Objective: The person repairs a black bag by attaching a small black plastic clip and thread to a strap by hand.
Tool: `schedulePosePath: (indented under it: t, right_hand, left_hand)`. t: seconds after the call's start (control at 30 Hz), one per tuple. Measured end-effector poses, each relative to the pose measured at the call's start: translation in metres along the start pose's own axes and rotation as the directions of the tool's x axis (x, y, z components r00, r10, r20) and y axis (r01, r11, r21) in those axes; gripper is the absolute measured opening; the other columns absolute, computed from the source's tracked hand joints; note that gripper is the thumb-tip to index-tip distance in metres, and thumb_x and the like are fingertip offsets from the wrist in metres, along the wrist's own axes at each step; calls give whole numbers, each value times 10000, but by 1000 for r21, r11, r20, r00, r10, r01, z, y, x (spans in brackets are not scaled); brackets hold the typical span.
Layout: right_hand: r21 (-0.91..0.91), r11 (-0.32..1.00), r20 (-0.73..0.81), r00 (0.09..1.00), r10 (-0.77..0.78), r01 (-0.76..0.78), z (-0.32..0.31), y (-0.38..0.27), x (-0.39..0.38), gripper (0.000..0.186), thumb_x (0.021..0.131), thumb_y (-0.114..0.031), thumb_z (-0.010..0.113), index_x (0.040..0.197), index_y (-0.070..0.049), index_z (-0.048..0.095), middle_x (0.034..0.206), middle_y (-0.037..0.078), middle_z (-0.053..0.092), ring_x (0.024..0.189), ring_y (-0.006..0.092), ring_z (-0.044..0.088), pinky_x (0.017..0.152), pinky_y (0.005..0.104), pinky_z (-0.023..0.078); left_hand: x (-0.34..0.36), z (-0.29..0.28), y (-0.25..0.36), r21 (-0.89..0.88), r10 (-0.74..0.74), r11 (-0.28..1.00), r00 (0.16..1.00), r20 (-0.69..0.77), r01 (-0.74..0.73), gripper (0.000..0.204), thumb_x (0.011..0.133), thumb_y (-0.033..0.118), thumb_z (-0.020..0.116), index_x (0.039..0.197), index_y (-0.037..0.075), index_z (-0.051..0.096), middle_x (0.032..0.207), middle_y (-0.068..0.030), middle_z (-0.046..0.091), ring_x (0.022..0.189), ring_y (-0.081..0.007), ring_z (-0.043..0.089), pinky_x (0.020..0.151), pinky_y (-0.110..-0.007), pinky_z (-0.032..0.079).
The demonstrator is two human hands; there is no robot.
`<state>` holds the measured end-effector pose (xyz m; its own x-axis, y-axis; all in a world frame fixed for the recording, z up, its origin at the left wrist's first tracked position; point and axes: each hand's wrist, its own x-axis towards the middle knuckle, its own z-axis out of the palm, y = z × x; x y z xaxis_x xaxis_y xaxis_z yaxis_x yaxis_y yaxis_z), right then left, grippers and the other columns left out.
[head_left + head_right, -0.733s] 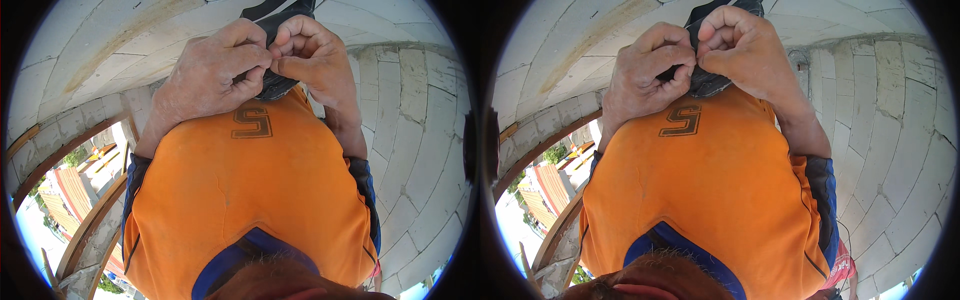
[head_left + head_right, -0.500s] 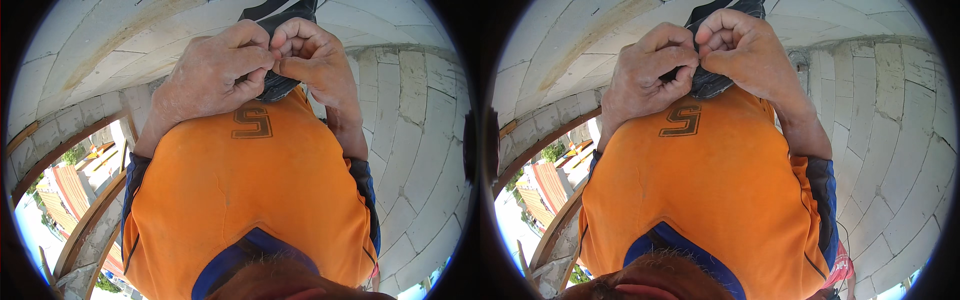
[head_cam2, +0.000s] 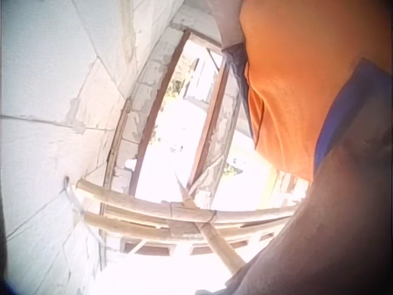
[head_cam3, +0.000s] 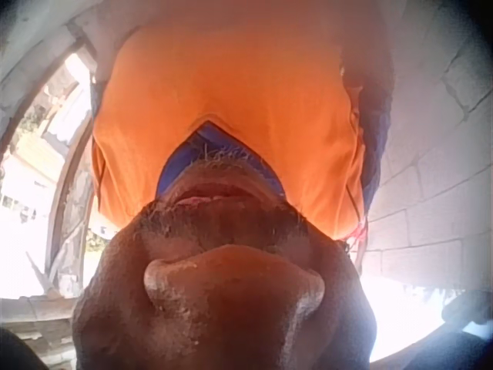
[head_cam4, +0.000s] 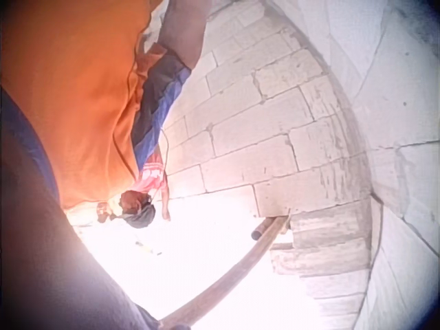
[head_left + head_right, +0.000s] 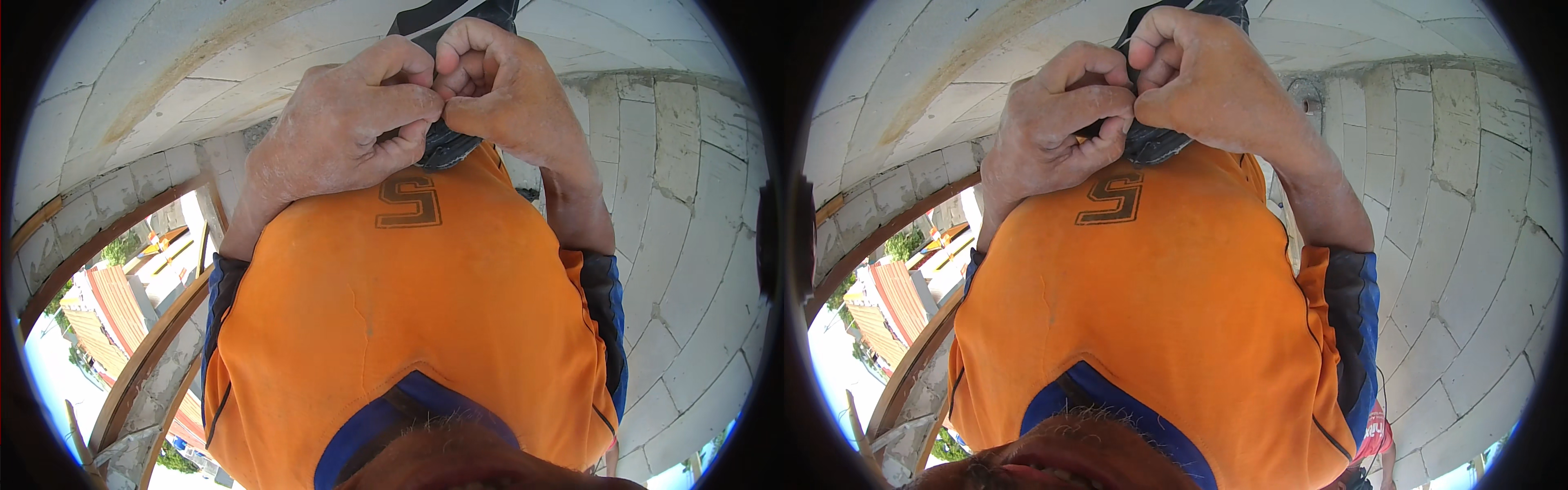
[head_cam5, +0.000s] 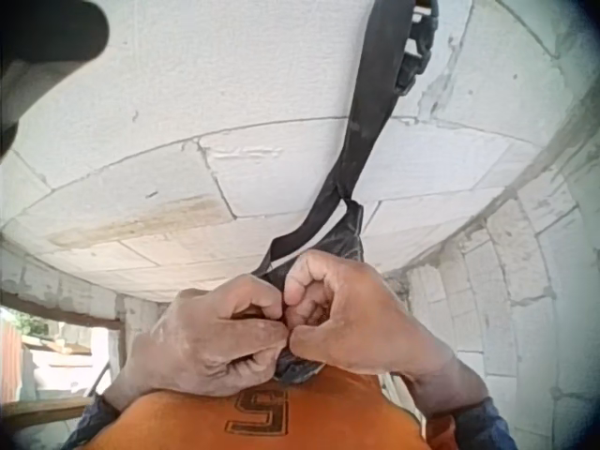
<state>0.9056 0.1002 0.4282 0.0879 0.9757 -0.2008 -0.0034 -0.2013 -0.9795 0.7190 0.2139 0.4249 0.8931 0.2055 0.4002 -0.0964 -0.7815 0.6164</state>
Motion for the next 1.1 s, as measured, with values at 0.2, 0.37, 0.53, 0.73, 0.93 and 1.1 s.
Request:
schedulePosePath:
  t: [0.2,0.37,0.53,0.73,0.93,1.1]
  right_hand:
    - [129,961,-233,950,-209,243,21,26,-10,194,798,84,676,949,-25,619,842,-8,657,759,25,590,675,192,490]
    - [197,938,-298,929,-221,286,25,33,-10,196,804,100,673,940,-29,618,844,-16,660,753,10,578,672,179,478]
    - [257,922,-335,922,-195,289,20,33,-11,193,815,108,673,938,-29,618,836,-15,663,749,8,577,671,179,477]
    - [267,910,-359,909,-211,316,17,35,-9,200,817,111,681,945,-29,619,834,-15,661,743,6,571,651,179,462]
    - [195,922,-351,901,-253,334,14,35,-4,144,830,93,682,916,-22,676,831,-23,663,721,6,556,629,184,448]
    - [-133,932,-307,880,-362,337,11,32,2,109,840,30,708,914,-19,773,823,-4,692,677,32,565,591,205,448]
  left_hand:
    - [0,-5,-5,-10,11,1000,998,60,-10,175,763,-49,720,923,22,711,1028,-110,625,750,-219,687,649,-295,558]
    - [1,-4,-10,-41,10,999,997,83,-7,180,761,-40,727,932,15,715,1045,-126,625,769,-232,692,662,-306,564]
    - [8,-5,-16,-34,76,997,990,119,-73,204,762,5,787,956,21,729,1103,-156,630,810,-271,714,691,-331,583]
    - [6,-4,-10,58,47,997,996,70,-51,263,745,48,839,995,65,761,1227,-188,627,960,-308,716,750,-357,604]
    - [8,-13,-7,201,54,977,995,79,-69,303,741,42,838,1030,119,786,1273,-175,635,991,-307,723,761,-343,614]
    - [0,-5,-17,241,53,969,998,22,-57,248,797,122,798,1040,144,751,1202,-127,670,892,-274,730,680,-352,622]
